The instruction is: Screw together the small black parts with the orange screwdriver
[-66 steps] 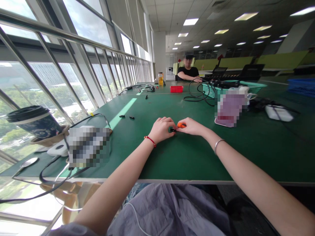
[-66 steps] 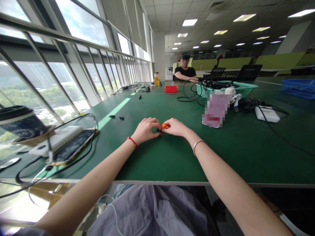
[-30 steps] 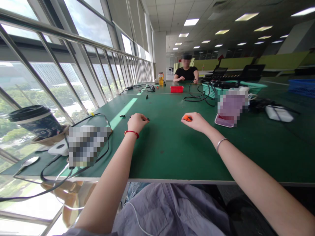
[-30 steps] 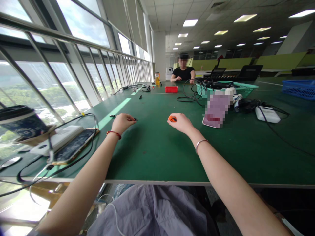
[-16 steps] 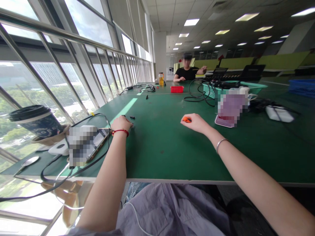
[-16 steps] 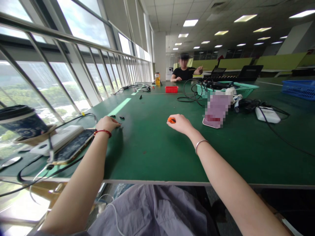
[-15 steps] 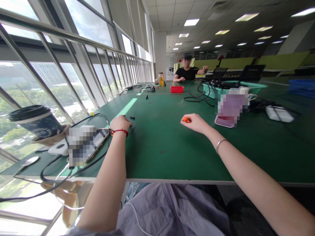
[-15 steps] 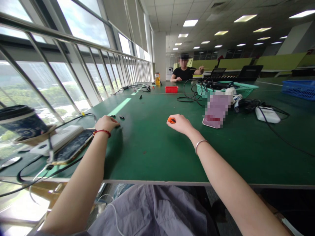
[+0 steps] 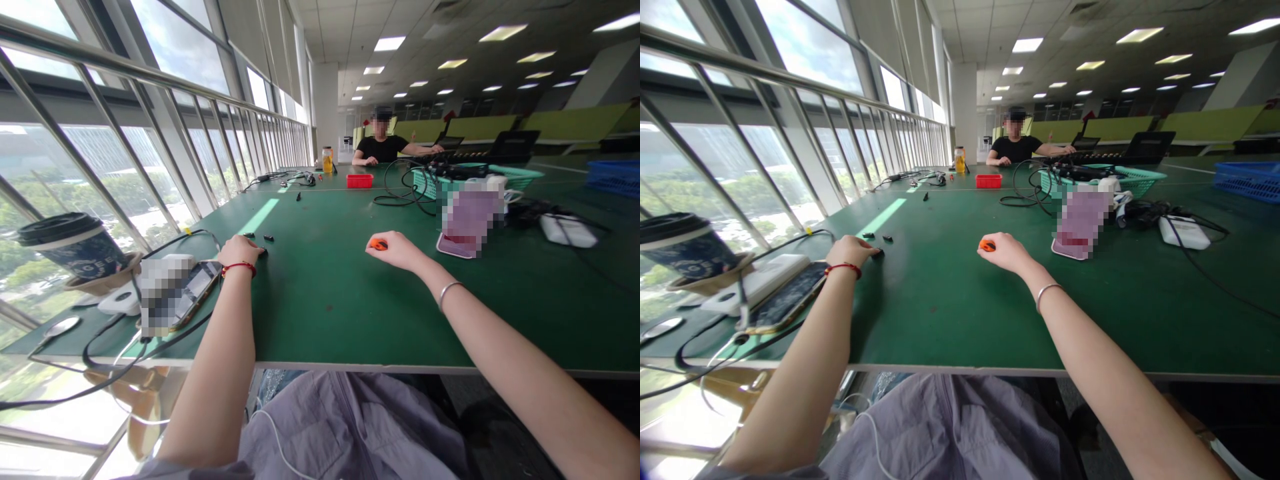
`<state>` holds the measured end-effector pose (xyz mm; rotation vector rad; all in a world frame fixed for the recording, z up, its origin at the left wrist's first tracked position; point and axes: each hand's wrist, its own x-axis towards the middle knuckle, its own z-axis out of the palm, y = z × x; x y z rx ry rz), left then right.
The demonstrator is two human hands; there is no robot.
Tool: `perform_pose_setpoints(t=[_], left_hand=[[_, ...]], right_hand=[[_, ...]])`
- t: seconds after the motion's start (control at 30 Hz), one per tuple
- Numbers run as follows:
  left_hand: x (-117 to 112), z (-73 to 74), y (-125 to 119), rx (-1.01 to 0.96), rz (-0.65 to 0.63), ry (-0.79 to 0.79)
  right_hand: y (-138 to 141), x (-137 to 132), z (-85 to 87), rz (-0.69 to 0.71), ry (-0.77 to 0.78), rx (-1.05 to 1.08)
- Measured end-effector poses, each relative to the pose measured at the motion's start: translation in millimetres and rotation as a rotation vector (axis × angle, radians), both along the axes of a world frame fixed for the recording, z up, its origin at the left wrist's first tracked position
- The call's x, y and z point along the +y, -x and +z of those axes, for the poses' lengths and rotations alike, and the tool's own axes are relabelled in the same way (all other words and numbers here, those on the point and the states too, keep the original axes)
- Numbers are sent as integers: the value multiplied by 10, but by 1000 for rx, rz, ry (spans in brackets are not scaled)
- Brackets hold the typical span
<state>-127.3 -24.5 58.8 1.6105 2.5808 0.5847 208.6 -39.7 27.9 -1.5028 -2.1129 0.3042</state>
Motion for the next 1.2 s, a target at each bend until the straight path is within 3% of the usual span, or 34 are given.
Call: perform_pose_setpoints(t=[0.33,0.57,0.7,0.97,1.07,1.2], left_hand=[[-46,31,-49,-14,-16,31],[54,-63,46,-83,-60,-3],[137,-156,-113,-220,-283,-28],[96,-449,-1071,-495,-853,-33],[19,-533,-1291,-501,-932,-66],[-19,-595,-1366,-493,-978,-86]], right_hand=[[11,-11,5,0,16,-12],[27,-28,13,-6,2,-39],[63,-49,23,8,-1,-55],[135,-61,-5,-5,-8,-111],[140,-55,-12,-6,-10,-122],[155,-53,-3,32,36,-135]])
